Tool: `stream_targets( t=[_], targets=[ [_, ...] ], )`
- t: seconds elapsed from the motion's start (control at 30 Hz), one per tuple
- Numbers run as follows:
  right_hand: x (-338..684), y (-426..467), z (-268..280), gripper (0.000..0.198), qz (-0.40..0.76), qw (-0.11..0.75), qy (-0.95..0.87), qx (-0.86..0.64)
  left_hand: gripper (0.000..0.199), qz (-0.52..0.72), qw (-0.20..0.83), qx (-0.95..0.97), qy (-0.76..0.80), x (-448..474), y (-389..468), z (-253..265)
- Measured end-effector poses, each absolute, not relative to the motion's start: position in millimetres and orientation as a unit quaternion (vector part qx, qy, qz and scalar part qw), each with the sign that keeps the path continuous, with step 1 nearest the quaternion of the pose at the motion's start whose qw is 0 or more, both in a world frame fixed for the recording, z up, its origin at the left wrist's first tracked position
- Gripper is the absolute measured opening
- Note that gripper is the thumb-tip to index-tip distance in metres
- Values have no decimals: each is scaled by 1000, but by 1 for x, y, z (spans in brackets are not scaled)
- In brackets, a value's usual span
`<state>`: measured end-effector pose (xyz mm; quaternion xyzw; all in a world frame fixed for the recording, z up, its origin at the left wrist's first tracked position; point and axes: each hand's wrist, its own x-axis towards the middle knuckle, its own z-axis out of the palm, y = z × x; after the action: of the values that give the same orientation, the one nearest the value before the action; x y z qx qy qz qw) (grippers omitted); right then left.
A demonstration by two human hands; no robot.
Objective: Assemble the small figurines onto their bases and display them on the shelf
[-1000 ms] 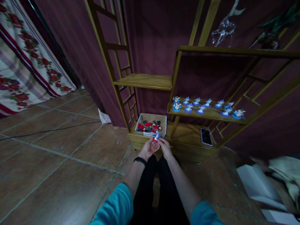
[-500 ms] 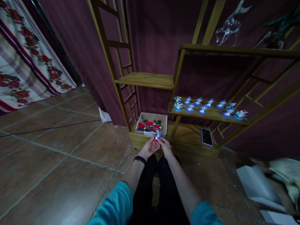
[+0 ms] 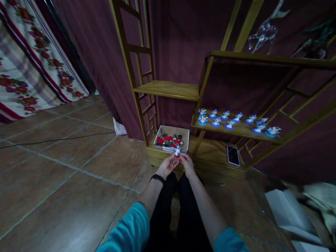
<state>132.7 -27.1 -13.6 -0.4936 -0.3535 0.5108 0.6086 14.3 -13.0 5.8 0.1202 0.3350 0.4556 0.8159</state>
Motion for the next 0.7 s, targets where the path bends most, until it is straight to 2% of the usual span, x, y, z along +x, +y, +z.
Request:
stream_targets(
  t=[0.1,0.5,0.7],
  targets=[
    [134,-28,-14,27,522,605,-355,-485,10,476,807,139,319,14,-14,4],
    [134,-30,-11,25,514,605,-354,-494,36,497,784,179,327,16,-15,1],
    [133,-31,-8,23,514,606,-354,-493,41,493,784,181,331,15,-16,0]
  ],
)
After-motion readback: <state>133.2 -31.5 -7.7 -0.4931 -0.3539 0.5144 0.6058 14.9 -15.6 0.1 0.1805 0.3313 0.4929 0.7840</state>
